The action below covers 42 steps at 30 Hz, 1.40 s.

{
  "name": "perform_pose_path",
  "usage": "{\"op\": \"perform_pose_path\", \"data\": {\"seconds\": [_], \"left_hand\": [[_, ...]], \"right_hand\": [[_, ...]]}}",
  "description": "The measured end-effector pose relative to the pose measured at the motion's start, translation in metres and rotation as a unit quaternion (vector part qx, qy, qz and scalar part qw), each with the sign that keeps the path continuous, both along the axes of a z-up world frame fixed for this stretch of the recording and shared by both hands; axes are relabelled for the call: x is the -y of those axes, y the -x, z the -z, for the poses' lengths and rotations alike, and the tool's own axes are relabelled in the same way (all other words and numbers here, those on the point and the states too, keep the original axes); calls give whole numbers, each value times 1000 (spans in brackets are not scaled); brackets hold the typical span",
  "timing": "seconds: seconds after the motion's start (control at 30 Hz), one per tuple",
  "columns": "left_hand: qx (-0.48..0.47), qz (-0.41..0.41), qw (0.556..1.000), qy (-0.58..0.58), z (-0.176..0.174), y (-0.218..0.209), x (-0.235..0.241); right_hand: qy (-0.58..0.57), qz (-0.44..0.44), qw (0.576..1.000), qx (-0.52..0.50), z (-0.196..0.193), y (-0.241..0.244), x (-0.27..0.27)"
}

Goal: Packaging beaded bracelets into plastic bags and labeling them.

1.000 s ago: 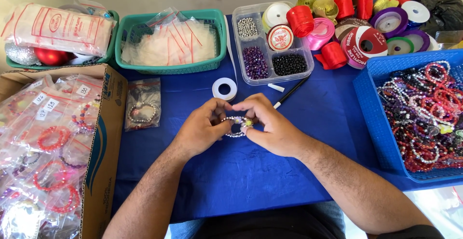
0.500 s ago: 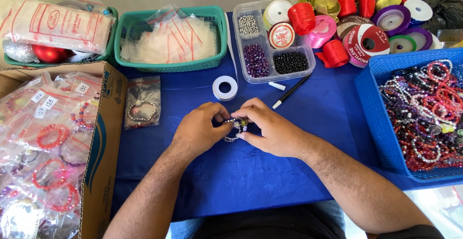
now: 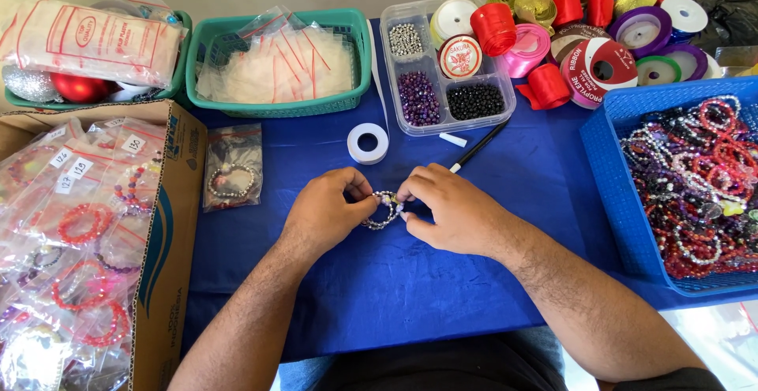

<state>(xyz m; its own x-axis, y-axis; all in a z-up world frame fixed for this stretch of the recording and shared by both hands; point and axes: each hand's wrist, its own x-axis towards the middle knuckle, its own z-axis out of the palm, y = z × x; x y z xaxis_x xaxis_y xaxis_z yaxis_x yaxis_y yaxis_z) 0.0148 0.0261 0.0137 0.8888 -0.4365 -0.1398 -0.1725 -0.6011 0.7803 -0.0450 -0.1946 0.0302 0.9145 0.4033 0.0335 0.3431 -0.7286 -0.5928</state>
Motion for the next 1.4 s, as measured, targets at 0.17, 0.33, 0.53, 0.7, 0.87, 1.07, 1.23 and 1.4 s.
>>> {"op": "perform_pose_path", "data": {"seconds": [0.17, 0.33, 0.53, 0.7, 0.87, 1.07, 1.23, 1.4], "left_hand": [[-78, -6, 997, -12, -19, 2, 2], [-31, 32, 998, -32, -25, -1, -4], [-187, 10, 975, -118, -43, 3, 0], [-212, 9, 975, -69, -33, 2, 0], [-216, 12, 975, -59, -26, 0, -1], [-211, 6, 977, -40, -23, -1, -2], [51, -88, 995, -18, -10, -8, -8], [107, -214, 960, 149, -16, -30, -22]], "right_hand": [[12, -13, 1000, 14, 0, -1, 1], [5, -16, 1000, 23, -4, 1, -1], [-11, -35, 998, 56, 7, 0, -3], [-7, -43, 996, 76, 1, 1, -6], [36, -41, 995, 80, 6, 1, -5], [50, -50, 993, 89, 11, 0, -3], [61, -53, 992, 95, 13, 0, -3], [17, -55, 993, 100, 12, 2, -3]]}}
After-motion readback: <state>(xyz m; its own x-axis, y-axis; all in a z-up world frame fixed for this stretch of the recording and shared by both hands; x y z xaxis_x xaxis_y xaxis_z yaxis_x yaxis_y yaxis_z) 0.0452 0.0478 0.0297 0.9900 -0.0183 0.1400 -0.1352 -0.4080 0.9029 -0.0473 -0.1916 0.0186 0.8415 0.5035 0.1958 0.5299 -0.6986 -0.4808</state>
